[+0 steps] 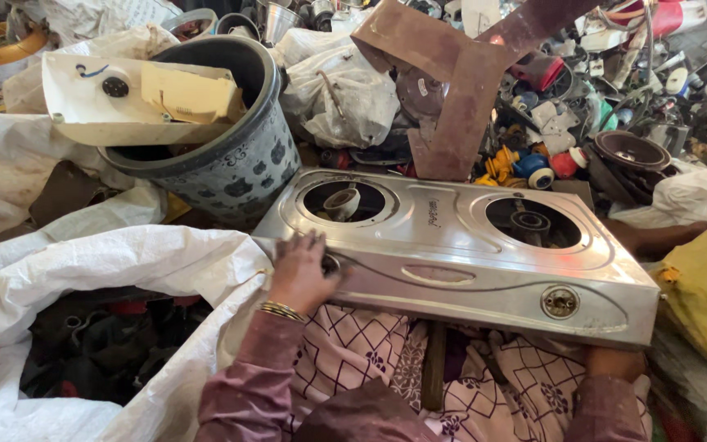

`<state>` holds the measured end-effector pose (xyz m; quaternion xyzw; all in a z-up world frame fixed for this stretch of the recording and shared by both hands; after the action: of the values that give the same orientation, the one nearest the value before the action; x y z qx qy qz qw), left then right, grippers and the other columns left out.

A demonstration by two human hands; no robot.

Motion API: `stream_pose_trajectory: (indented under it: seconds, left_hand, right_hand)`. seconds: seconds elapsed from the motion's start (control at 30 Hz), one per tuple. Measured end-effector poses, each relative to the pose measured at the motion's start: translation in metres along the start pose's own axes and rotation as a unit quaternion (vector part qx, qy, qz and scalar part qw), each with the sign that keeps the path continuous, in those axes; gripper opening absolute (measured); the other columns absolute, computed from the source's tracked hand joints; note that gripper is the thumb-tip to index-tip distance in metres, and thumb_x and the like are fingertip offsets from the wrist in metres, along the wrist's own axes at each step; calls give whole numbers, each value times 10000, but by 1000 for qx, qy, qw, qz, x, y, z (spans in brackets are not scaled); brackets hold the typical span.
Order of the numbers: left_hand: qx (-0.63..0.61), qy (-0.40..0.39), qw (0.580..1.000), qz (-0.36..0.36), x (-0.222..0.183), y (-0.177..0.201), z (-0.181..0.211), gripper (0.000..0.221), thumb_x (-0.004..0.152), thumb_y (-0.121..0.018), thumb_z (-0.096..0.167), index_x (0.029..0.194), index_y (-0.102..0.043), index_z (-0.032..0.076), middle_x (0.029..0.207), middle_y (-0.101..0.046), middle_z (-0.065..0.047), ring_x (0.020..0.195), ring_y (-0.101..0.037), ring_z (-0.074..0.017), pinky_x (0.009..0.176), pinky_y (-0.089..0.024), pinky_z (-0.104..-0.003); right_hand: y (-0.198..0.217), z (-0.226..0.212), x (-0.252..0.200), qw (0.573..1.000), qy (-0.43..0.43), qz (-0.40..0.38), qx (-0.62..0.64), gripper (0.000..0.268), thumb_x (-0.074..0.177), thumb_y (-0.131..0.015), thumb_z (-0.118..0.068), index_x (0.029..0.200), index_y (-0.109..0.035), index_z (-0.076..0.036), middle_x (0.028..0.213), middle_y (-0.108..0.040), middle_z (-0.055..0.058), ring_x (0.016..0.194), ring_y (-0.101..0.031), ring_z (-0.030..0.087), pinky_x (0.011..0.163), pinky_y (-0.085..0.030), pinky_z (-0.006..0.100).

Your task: The person cleans a two-burner gas stove by hand and with a red-handled tool. They wipe the top surface, scrape around the burner holes, and remove the burner caps to clean underneath. The person flips the stove over to clean the underside and then returns it to the top side to continue cleaning.

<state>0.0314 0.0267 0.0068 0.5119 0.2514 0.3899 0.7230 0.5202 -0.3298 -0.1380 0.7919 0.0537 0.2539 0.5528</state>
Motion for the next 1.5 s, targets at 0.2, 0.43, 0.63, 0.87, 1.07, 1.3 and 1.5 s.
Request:
stream_pose_trajectory:
  seconds: [0.2,0.43,0.63,0.87,1.07,1.3,1.5]
  left_hand:
    - [33,-83,994,-58,7,-22,66,1290,706,-607,883,1533,-306,-61,1600,-296,-265,1511,-217,-420,1229,-171,-463]
    - [71,-161,982,-74,18,-45,141,1380,632,-635,930,1490,-335,-108,1560,-354,-287,1482,-290,-416,1235,-178,-497]
    - [51,-196,979,-29,30,-56,178,1407,537,-702,933,1403,-447,-146,1497,-429,-317,1425,-378,-431,1190,-229,-518]
    - [66,-211,973,-60,52,-66,199,1418,531,-689,949,1393,-463,-153,1508,-422,-338,1439,-384,-434,1174,-297,-504]
    - [79,-232,963,-112,70,-70,214,1500,533,-620,1016,1436,-398,-161,1539,-349,-368,1467,-319,-461,1200,-250,-499]
    - [50,-208,956,-200,89,-86,216,1559,554,-564,1016,1585,-165,-84,1656,-148,-300,1556,-123,-446,1252,-125,-529]
    - [25,-191,938,-288,108,-97,220,1524,581,-519,1008,1618,-51,-5,1709,-21,-226,1591,40,-394,1246,5,-596]
  right_hand:
    - [5,-2,0,995,31,40,80,487,1125,-490,-451,1298,-674,-35,1260,-690,244,1161,-642,452,934,-517,524]
    - [7,-6,1,993,9,46,108,468,1067,-540,-426,1304,-670,-45,1266,-688,233,1165,-642,433,936,-518,509]
    - [5,11,11,994,-7,45,101,466,1017,-583,-405,1310,-666,-53,1271,-687,223,1168,-643,417,938,-519,496]
    - [-14,24,4,994,-29,28,106,480,958,-633,-381,1316,-662,-62,1277,-685,212,1173,-643,399,940,-520,481]
    - [-21,26,6,993,-39,22,109,504,908,-676,-359,1321,-658,-70,1282,-683,202,1176,-644,383,942,-521,468]
    - [-21,21,2,993,-45,5,110,546,850,-726,-335,1327,-654,-80,1288,-682,191,1181,-644,365,944,-522,453]
    - [-5,3,2,990,-53,-19,129,591,800,-770,-314,1333,-651,-88,1293,-680,182,1184,-644,349,946,-523,440]
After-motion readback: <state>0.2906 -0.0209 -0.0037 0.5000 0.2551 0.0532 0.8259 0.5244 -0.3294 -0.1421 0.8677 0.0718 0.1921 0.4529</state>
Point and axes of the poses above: each hand's wrist, its own x-axis towards the middle knuckle, its own y-axis out of the back of the hand, z = x × y, the point moved 4 cm from there along x, towards the middle knuckle
